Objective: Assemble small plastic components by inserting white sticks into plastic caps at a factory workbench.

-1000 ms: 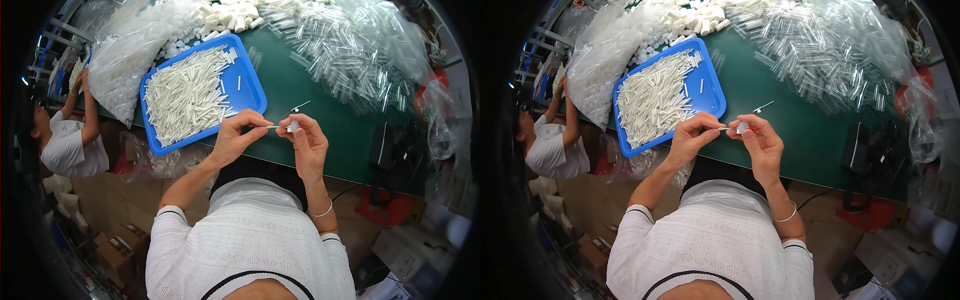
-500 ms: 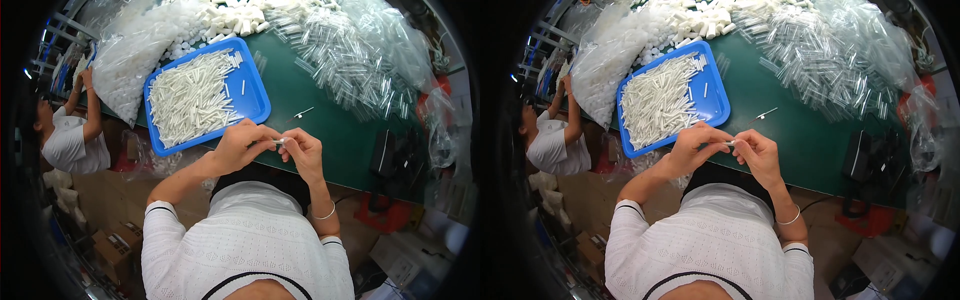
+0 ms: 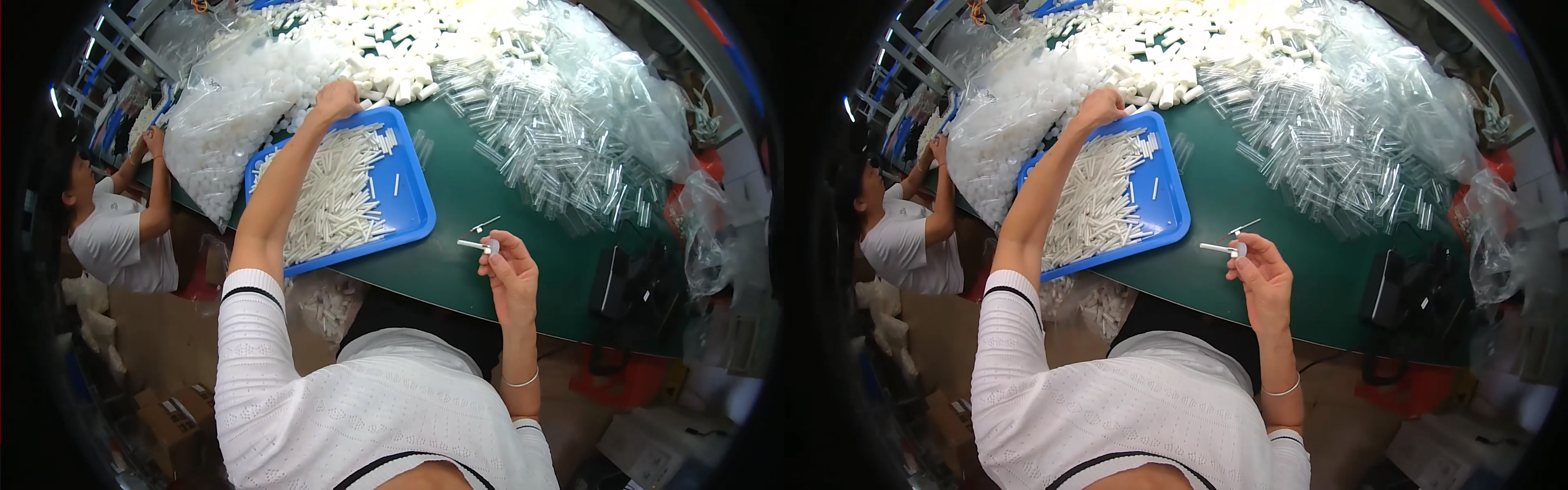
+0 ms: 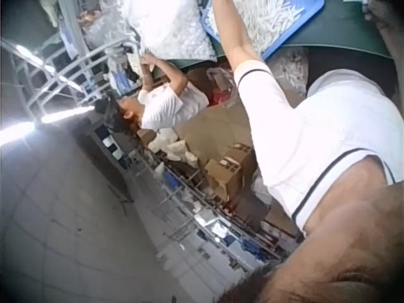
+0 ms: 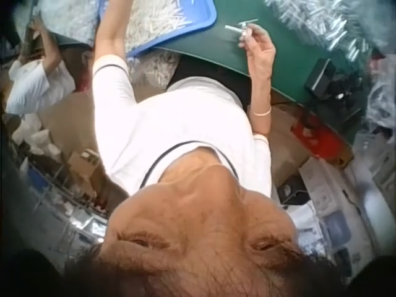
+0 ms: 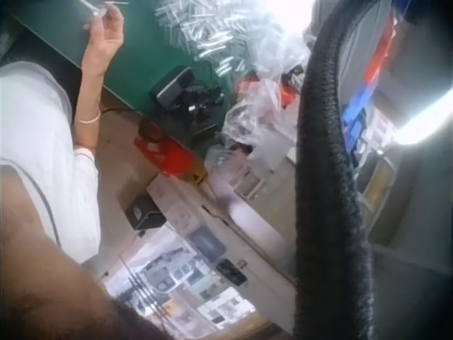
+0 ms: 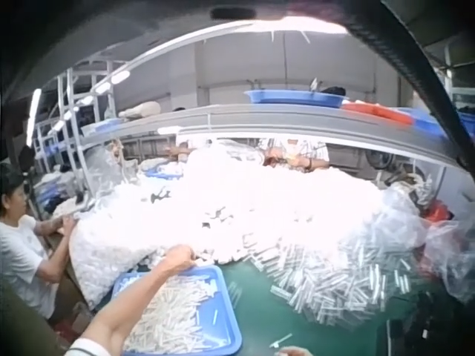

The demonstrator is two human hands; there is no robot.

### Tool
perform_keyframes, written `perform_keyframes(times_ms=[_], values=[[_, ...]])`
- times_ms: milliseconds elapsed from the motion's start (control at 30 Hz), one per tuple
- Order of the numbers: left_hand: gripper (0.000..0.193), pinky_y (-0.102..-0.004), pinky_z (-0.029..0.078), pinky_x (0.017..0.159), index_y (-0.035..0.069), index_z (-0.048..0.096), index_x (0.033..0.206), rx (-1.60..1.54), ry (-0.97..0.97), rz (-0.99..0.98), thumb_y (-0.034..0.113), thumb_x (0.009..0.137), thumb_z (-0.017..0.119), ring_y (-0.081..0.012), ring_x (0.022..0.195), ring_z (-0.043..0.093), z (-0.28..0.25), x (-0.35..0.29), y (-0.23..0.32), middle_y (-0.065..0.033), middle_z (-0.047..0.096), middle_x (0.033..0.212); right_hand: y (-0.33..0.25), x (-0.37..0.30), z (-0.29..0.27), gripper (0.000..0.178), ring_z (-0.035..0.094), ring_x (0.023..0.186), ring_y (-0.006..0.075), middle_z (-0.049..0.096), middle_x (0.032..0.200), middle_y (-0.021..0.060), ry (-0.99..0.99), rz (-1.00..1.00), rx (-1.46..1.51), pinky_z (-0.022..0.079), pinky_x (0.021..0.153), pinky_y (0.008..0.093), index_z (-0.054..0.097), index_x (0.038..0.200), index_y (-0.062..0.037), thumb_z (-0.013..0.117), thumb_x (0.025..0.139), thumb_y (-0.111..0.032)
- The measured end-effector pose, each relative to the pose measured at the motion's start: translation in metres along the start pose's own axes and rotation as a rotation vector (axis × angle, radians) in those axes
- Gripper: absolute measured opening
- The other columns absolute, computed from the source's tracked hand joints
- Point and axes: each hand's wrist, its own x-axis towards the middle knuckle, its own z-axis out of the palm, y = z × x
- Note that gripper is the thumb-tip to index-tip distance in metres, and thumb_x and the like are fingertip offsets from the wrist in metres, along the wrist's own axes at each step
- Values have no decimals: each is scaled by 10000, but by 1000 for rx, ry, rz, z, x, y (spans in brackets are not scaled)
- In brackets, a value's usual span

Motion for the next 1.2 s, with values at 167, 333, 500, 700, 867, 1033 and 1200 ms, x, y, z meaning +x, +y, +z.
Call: perform_keyframes(times_ms=[167, 333, 500, 700, 867, 1033, 1200], values=[[273, -376, 534, 707, 79, 706, 856, -258, 284, 102, 325, 744, 667, -259, 738, 680, -15, -28, -1, -121, 701, 804, -3, 1, -4, 224, 594, 758, 93, 623, 1032, 86, -7, -21, -66, 512, 649, 231, 599, 1120, 18, 602, 916, -75], [236, -246, 486, 609, 25, 619, 1019, -986, -330, 369, 246, 941, 592, -83, 677, 601, -10, -193, 97, -37, 633, 760, 1, 11, 8, 217, 570, 653, 75, 549, 1251, 160, -44, -61, -8, 470, 521, 193, 573, 1136, -3, 550, 955, -118], [243, -273, 489, 635, 0, 583, 1128, -1150, -157, 443, 90, 904, 606, -146, 692, 618, 19, -266, 129, -92, 651, 826, 25, 6, 28, 254, 642, 739, 137, 596, 1180, 183, -86, 7, 100, 553, 629, 247, 536, 1133, 5, 555, 961, -181], [259, -314, 500, 613, 14, 617, 1071, -916, 112, 498, -7, 816, 657, -252, 707, 656, 27, -280, 121, -136, 661, 841, 23, -2, 21, 260, 676, 887, 216, 617, 1130, 195, -84, 115, 149, 583, 748, 295, 525, 1139, 18, 546, 964, -174], [276, -267, 486, 595, 30, 642, 1082, -787, 180, 597, -40, 816, 647, -171, 714, 661, 22, -279, 120, -115, 683, 864, 27, -5, 17, 240, 672, 930, 244, 622, 1117, 189, -95, 153, 109, 578, 775, 300, 531, 1127, 30, 549, 961, -141], [291, -260, 507, 651, 7, 615, 1116, -895, 96, 479, -18, 829, 656, -176, 784, 679, 11, -287, 128, -101, 689, 876, 30, -5, 13, 219, 658, 948, 217, 629, 1084, 168, -123, -2, -143, 561, 811, 293, 537, 1110, 40, 600, 913, -31], [244, -251, 518, 738, -29, 598, 1096, -1040, -116, 363, -2, 858, 644, -158, 851, 678, 8, -281, 123, -102, 685, 930, 19, -4, 21, 248, 632, 966, 191, 644, 1045, 102, -106, -210, -608, 515, 848, 328, 608, 1028, -6, 711, 803, -23]])
